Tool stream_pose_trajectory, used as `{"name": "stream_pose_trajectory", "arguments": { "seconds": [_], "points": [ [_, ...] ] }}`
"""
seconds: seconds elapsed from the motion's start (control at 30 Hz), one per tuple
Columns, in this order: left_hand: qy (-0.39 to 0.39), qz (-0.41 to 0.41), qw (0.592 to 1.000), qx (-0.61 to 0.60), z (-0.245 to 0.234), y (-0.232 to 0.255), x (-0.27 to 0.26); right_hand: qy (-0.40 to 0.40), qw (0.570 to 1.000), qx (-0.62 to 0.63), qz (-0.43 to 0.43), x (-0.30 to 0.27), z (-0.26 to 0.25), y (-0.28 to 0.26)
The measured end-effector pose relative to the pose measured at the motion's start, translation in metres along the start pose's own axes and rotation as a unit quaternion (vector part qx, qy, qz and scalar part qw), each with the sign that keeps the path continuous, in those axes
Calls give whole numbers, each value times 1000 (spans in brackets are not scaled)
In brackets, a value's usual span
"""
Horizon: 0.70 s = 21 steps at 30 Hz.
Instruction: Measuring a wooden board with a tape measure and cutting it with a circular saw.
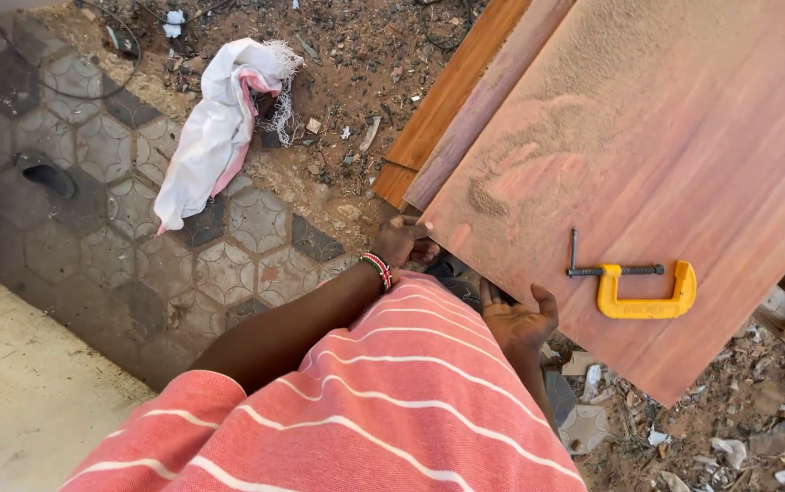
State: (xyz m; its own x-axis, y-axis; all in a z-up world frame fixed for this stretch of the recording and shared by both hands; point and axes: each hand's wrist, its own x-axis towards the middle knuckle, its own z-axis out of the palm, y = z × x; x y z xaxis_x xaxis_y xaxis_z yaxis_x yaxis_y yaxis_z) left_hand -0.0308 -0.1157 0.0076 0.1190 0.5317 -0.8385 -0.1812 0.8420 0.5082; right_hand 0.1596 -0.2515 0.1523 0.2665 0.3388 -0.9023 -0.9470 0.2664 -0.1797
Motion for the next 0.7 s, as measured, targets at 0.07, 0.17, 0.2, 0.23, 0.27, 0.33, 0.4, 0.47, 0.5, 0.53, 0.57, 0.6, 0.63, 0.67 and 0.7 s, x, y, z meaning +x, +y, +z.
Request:
{"name": "stream_pose_trajectory", "arguments": {
  "seconds": [0.07,0.17,0.2,0.23,0.27,0.33,0.4,0.47,0.5,0.53,0.57,0.6,0.63,0.67,0.7],
  "points": [
    [20,-11,999,42,0,4,-10,10,998,-48,45,9,-15,-8],
    [5,-28,999,46,-10,-10,6,25,987,-154,40,23,-36,-9],
    [7,-30,999,42,-10,-14,9,27,986,-158,41,30,-42,-12],
    [7,-26,998,59,-11,-19,12,30,987,-149,45,38,-48,-15],
    [9,-25,997,74,-12,-25,10,35,988,-140,51,42,-55,-19],
    [-16,-30,997,70,-7,-23,4,43,986,-147,61,45,-54,-23],
    [-43,-34,996,65,11,-4,-14,51,985,-153,68,55,-57,-25],
    [-64,-72,994,52,40,30,-46,52,980,-189,41,72,-68,-25],
    [-64,-74,994,50,40,8,-36,55,979,-191,40,75,-73,-26],
    [-28,-71,997,25,43,-16,-28,52,979,-192,45,77,-77,-30],
    [8,-68,998,1,46,-39,-19,50,979,-192,49,80,-81,-34],
    [13,-72,997,-4,50,-35,-18,54,977,-199,52,74,-74,-37],
    [28,-76,996,-21,54,-31,-15,80,969,-224,60,69,-66,-40],
    [42,-81,995,-35,56,-27,-14,107,961,-248,67,63,-59,-42],
    [47,-86,994,-39,64,-21,-25,112,959,-252,70,67,-68,-50]
  ]
}}
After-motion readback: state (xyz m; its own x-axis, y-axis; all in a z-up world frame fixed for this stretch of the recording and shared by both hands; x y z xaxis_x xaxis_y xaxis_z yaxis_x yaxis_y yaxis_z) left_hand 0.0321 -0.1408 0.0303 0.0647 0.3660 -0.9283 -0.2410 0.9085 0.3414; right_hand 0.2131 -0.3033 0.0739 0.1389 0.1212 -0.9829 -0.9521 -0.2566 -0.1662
